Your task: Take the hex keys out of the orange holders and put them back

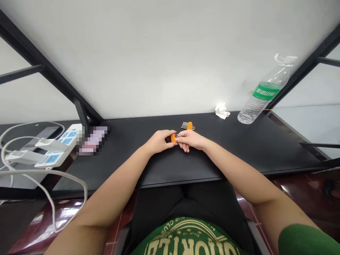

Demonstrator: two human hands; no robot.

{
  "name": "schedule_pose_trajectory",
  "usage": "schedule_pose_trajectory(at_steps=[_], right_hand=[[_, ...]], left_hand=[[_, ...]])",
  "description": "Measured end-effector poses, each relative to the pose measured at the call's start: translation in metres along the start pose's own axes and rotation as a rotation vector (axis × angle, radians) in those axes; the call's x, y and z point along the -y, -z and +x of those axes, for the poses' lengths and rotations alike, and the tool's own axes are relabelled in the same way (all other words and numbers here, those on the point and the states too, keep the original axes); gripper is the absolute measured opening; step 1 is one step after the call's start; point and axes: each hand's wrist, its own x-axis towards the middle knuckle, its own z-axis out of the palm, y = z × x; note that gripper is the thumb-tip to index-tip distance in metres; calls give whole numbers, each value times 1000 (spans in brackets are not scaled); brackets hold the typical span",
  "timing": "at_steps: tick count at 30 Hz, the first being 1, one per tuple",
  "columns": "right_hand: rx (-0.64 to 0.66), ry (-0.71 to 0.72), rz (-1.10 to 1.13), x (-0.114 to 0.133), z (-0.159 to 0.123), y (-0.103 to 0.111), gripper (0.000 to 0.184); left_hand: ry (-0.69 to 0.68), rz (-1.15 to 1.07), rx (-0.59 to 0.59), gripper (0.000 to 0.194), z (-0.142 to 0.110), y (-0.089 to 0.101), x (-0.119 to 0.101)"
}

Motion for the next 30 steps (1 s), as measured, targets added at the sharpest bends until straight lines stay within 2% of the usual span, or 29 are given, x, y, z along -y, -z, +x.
schedule_pose_trajectory(at_steps=[7,12,15,19,22,25,30], right_hand=[[-189,61,65,-4,3,-1,56],[-331,23,96,-8,3,8,54],[-354,-91,-100,-5,0,14,52],[-354,-274,-573,10,-7,18,46],[-362,-318,-853,21,-11,20,49],[-360,-311,-934,27,-14,26,55],[-293,-346,-807,27,-18,38,67]], left_hand=[[41,169,19,43,0,9,10],[124,266,34,40,-4,20,25],[182,241,27,45,-6,24,30],[210,226,47,50,-5,23,26],[228,199,52,52,-5,22,24],[237,165,45,53,-5,21,26],[244,156,33,52,-5,21,30]])
